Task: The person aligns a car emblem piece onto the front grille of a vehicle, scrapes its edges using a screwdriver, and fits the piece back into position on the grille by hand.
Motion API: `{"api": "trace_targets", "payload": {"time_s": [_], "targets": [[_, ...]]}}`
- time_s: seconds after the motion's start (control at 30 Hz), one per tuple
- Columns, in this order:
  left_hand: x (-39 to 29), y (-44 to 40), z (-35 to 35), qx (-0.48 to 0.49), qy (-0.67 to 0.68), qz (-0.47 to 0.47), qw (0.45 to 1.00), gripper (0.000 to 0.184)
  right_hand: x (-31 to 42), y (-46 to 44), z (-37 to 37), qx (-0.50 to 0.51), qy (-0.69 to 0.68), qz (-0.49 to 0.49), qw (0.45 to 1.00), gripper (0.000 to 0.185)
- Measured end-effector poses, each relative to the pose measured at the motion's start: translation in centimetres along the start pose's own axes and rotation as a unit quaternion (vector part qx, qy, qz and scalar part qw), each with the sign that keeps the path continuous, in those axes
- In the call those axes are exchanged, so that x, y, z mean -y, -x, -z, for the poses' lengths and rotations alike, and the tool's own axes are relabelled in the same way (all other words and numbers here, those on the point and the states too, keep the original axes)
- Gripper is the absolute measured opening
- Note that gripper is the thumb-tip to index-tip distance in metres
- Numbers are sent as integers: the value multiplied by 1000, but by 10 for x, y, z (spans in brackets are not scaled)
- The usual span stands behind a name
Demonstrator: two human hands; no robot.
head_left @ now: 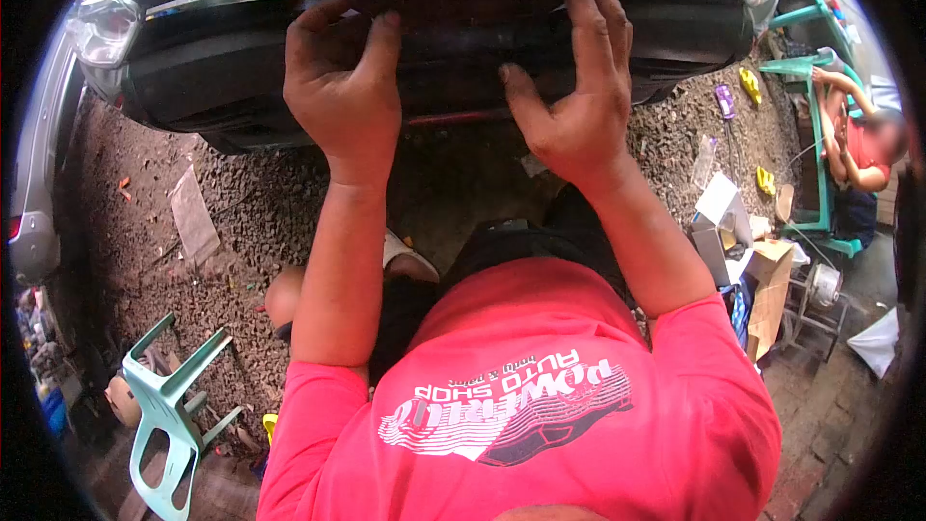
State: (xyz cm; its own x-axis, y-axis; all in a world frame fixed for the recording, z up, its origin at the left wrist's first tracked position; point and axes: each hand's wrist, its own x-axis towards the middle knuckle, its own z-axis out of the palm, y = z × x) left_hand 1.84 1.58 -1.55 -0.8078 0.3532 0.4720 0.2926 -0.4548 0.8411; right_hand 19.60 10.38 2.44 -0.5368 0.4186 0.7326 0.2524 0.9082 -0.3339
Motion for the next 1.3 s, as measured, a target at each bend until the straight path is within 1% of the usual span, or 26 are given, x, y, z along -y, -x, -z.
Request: {"api": "trace_targets", "payload": {"time_s": [0.03, 0.07, 0.1, 0.13, 0.17, 0.23, 0.3, 0.37, 0.4, 0.47, 0.6, 0.67, 0.7, 0.77, 0.8, 0.87, 1.0, 1.07, 1.17, 1.2, 1.27, 1.3], "targets": [[-4, -1, 0, 6, 8, 13, 1000, 31, 3, -2, 4, 39, 27, -7, 999, 92], [-6, -1, 0, 11, 16, 26, 999, 32, 3, -1, 3, 40, 25, -6, 999, 92], [-6, -1, 0, 9, 15, 26, 1000, 32, 1, -1, 2, 45, 52, -13, 998, 93], [-6, 0, -1, 7, -8, 19, 1000, 33, 1, -2, 1, 50, 79, -20, 995, 94], [-6, 0, -2, 5, -30, 12, 999, 34, 1, -3, 0, 50, 79, -20, 995, 94], [-1, 0, -4, -1, -26, 5, 1000, 35, 3, -7, -1, 51, 106, -10, 993, 94], [-2, 2, -7, -6, -21, -1, 1000, 36, 3, -7, -3, 50, 102, -6, 993, 94], [-8, 3, -11, -30, -57, -35, 997, 38, 2, -6, -5, 50, 98, -1, 994, 94], [-10, 2, -11, -31, -58, -34, 997, 38, 1, -6, -5, 44, 100, 13, 994, 94], [-11, 2, -10, -16, -65, -52, 996, 46, 1, -7, -7, 39, 102, 25, 994, 94], [-7, 4, -10, -14, -95, -17, 995, 48, 3, -7, -10, 38, 112, 8, 993, 93], [-5, 5, -10, -5, -65, -18, 998, 49, 3, -6, -12, 42, 117, -2, 992, 92], [-8, 5, -10, -1, -66, -14, 998, 49, 3, -6, -13, 24, 125, 6, 992, 92], [-15, 6, -11, 1, -192, -47, 980, 46, 4, -4, -14, 7, 134, 11, 991, 91], [-14, 7, -12, 4, -192, -46, 980, 46, 4, -4, -14, 11, 141, 6, 990, 91], [-10, 7, -13, -5, -110, -42, 993, 45, 4, -5, -13, 15, 150, 1, 989, 91], [-12, 7, -10, 10, -117, -62, 991, 47, 1, -4, -15, 13, 141, 9, 990, 91], [-12, 8, -12, 9, -93, -33, 995, 50, 1, -4, -15, 11, 147, 10, 989, 91], [-15, 8, -15, 12, -97, -25, 995, 51, 1, -6, -13, 3, 134, 17, 991, 90], [-18, 8, -15, 12, -95, -27, 995, 51, 1, -6, -12, 15, 144, 14, 989, 90], [-26, 8, -16, 25, -205, -21, 978, 52, 1, -6, -11, 25, 155, 12, 988, 90], [-24, 7, -16, 25, -203, -24, 979, 52, 0, -6, -12, 19, 142, 14, 990, 90]]}}
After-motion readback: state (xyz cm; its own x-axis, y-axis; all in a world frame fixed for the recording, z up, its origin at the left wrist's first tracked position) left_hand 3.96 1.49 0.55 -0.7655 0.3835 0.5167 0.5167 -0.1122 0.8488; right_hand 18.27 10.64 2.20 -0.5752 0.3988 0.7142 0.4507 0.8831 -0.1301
